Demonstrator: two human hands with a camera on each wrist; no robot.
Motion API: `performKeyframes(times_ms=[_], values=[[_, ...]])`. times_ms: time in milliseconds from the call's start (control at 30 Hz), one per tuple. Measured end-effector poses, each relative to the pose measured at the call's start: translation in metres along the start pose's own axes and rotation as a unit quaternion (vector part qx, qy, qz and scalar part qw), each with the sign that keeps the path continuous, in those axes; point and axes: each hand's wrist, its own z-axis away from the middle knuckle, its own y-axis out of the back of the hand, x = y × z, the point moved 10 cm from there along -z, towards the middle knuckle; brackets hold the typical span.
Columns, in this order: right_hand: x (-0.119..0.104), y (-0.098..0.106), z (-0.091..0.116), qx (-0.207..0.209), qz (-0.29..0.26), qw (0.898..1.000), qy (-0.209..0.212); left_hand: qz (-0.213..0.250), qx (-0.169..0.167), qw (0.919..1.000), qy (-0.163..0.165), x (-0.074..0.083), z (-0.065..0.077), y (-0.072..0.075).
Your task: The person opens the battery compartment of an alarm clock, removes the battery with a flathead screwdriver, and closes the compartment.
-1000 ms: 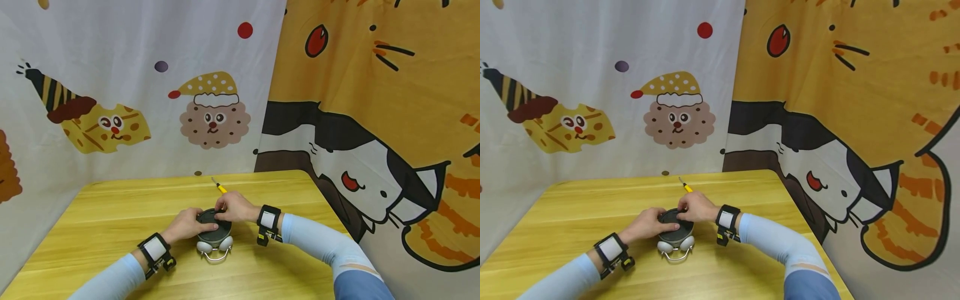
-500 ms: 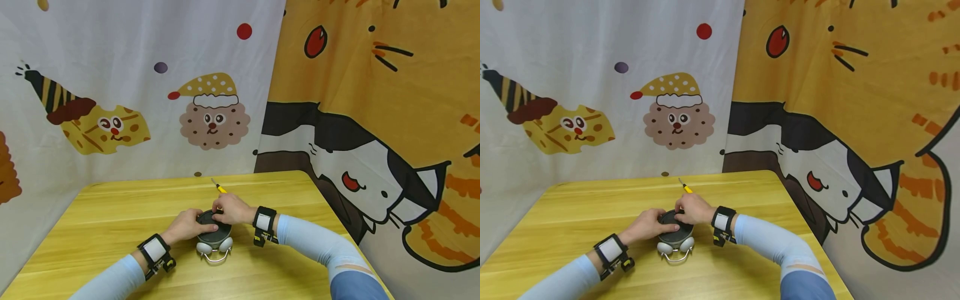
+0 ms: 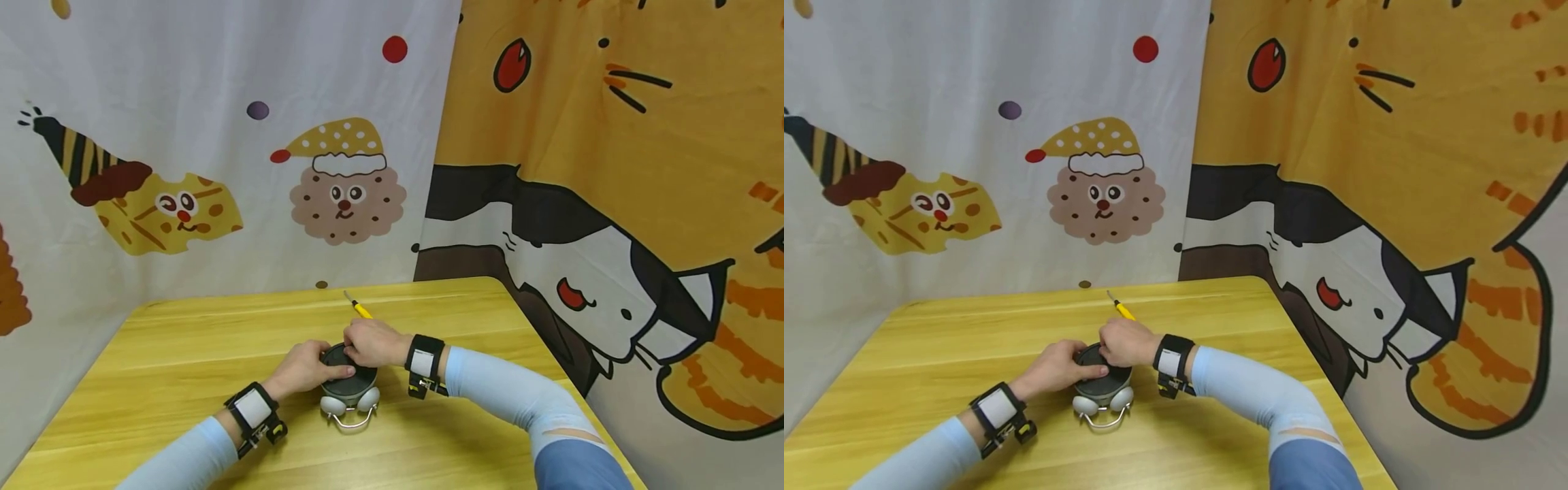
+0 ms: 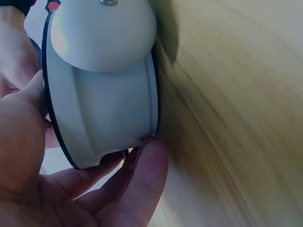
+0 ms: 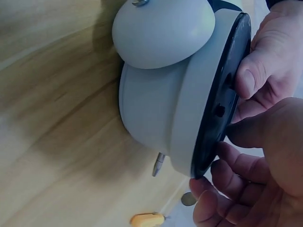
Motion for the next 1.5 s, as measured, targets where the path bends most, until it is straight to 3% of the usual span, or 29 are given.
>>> performKeyframes(times_ms=[400, 1500], values=[[-0.0061, -0.003, -0.0048, -0.03, 0.065, 0.997, -0.016, 0.008, 0.002, 0.9999, -0.008, 0.0004, 0.0007, -0.0007], [-0.0008, -0.006, -0.0107, -0.044, 0.036, 0.998, -0.034, 0.015, 0.003, 0.9997, -0.016, -0.0014, 0.0022, -0.0021]])
